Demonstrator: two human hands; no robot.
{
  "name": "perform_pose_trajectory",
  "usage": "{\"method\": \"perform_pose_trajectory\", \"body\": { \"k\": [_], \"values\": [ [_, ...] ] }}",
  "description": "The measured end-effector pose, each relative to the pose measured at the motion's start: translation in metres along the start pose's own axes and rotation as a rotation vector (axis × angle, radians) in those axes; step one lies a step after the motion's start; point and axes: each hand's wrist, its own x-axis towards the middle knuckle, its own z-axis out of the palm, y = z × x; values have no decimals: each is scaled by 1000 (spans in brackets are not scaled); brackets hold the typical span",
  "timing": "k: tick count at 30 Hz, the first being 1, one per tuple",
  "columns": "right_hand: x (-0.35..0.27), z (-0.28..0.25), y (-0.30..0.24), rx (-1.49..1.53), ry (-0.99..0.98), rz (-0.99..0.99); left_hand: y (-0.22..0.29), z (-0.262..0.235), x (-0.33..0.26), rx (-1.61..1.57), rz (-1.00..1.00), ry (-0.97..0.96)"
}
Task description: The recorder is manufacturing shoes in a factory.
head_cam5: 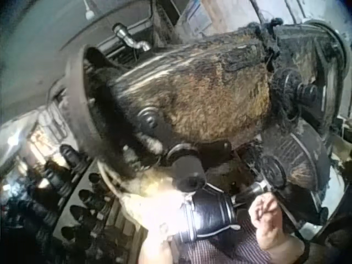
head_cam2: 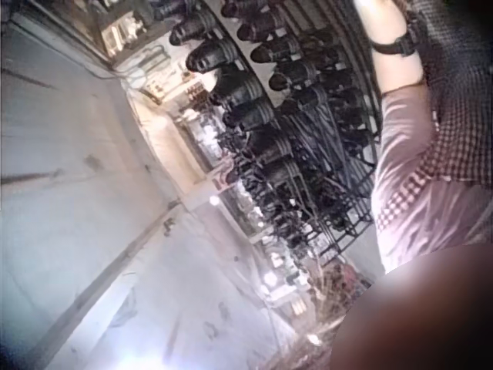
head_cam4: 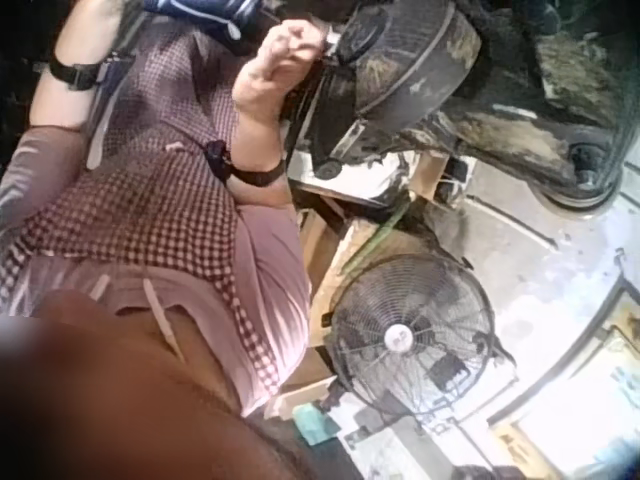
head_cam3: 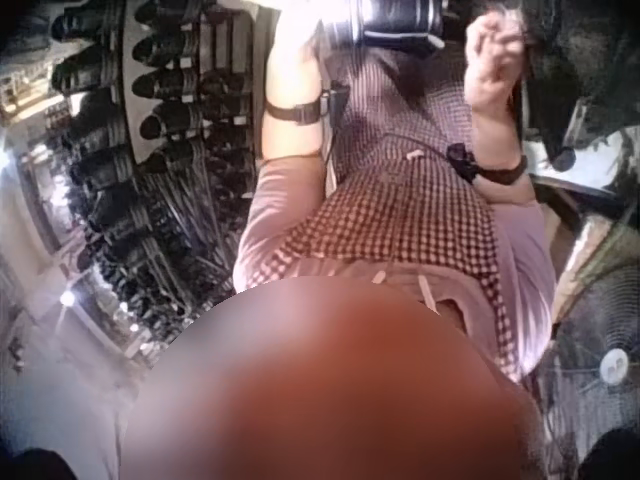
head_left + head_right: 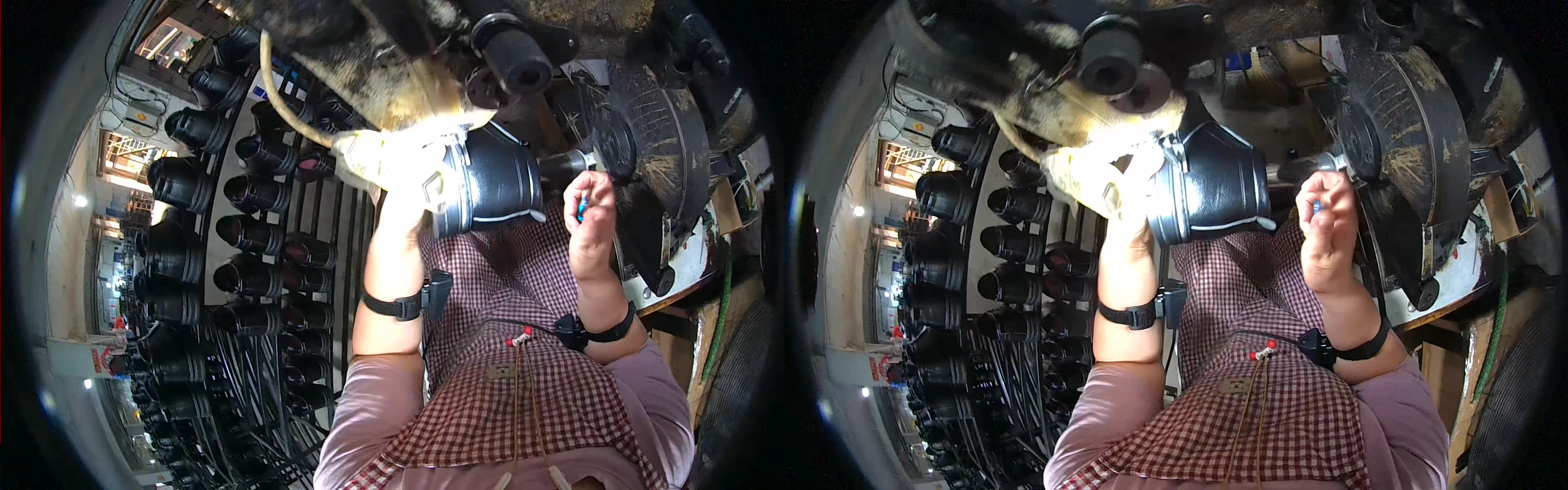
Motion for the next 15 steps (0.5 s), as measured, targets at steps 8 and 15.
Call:
{"method": "perform_pose_trajectory", "body": {
  "k": [8, 15],
  "values": [
    [-10, 25, -33, -209, -106, 204, -23, -35, -48, -36, 238, 344],
    [-20, 88, -4, -583, -376, 8, -46, -67, -69, 604, 515, 307]
  ]
}}
